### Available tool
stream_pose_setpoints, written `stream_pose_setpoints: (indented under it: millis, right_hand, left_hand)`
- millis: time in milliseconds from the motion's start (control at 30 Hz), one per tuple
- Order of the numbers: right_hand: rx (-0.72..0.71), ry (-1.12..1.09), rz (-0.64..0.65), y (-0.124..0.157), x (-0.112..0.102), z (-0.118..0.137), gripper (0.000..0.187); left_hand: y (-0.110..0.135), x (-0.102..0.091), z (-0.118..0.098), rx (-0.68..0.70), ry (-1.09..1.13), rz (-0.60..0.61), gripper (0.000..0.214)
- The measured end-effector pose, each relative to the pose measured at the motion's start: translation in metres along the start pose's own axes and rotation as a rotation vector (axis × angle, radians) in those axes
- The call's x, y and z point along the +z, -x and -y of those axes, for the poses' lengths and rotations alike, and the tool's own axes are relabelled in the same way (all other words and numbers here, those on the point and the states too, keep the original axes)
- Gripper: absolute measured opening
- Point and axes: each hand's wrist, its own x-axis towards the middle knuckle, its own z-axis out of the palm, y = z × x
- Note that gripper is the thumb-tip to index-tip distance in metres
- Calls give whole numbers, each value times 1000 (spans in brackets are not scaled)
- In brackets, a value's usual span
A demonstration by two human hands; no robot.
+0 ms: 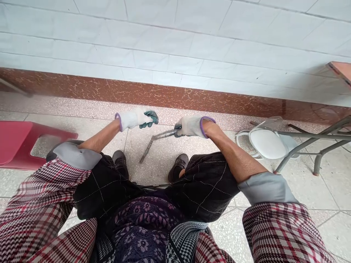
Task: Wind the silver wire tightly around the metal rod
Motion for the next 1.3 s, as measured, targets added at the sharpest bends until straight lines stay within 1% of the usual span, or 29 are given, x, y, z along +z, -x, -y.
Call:
stream_pose_setpoints:
  millis: [67,167,200,233,267,300,333,367,400,433,467,500,533,567,600,633,700,767,833,900,933,1000,1100,1167,1200,1233,1267,1300]
  right_hand:
    - [55,73,-83,-8,-6,-2,29]
    - [117,176,-291,-10,-20,3,28]
    - [121,150,-365,-7,-23,7,28]
    - [112,73,-428,-3,-26,10,27]
    - [83,-55,-470,1,-28,13,27]
    - [35,-220,-482,6,-29,16,27]
    - [-24,-387,-462,11,-30,18,27]
    - [-84,-525,-410,16,-31,19,29]
    - [-136,-621,-320,19,-31,19,31]
    - [-171,-663,-193,22,-30,19,36]
    - [-181,-651,-46,22,-28,18,40]
    - [-168,-589,96,22,-24,16,44]
    - [-147,-487,195,20,-19,14,45]
    - [-128,-374,240,17,-14,12,45]
    - [-111,-267,235,13,-8,10,43]
    - [-98,-176,188,8,-4,7,39]
    - [-71,-65,59,-1,0,0,29]
    - [-32,-15,-33,-9,-5,-6,24]
    - [13,34,-150,-12,-15,-7,23]
    - [58,33,-299,-10,-23,-3,26]
    - [73,-8,-363,-8,-25,1,28]
    - [81,-172,-440,-3,-25,9,31]
    - [42,-432,-484,1,-22,17,33]
    - [-19,-551,-509,4,-23,17,37]
    - [-63,-606,-492,6,-24,17,40]
    - [-111,-656,-437,8,-25,17,43]
    - [-155,-691,-335,11,-26,17,46]
    - [-186,-699,-190,14,-26,17,48]
  left_hand:
    - [1,3,-3,-6,-1,4,19]
    - [-1,11,-8,-3,21,4,21]
    - [-2,13,-10,2,53,-6,22]
    - [-3,16,-11,10,93,-20,24]
    - [-4,17,-12,17,135,-37,25]
    - [-5,18,-12,22,172,-43,26]
    - [-5,19,-12,25,197,-36,26]
    - [-6,19,-11,25,201,-21,26]
    - [-7,19,-10,26,193,-3,24]
    - [-7,18,-8,31,176,12,22]
    - [-8,17,-6,40,159,20,19]
    - [-9,15,-4,51,140,17,17]
    - [-10,14,-1,59,121,6,16]
    - [-11,13,2,64,102,-6,16]
    - [-13,12,5,62,85,-19,17]
    - [-14,11,8,55,71,-30,19]
    - [-17,12,12,38,54,-41,21]
    - [-18,14,14,30,67,-36,21]
    - [-18,17,11,28,103,-25,22]
    - [-17,19,6,36,156,-8,24]
    - [-16,20,3,45,183,1,25]
    - [-15,20,-1,68,225,19,28]
    - [-15,20,-1,92,243,63,29]
    - [-15,19,1,98,234,98,28]
    - [-15,19,2,101,231,110,27]
    - [-14,19,2,105,228,115,27]
    - [-13,18,1,107,220,113,26]
    - [-12,18,0,108,205,104,24]
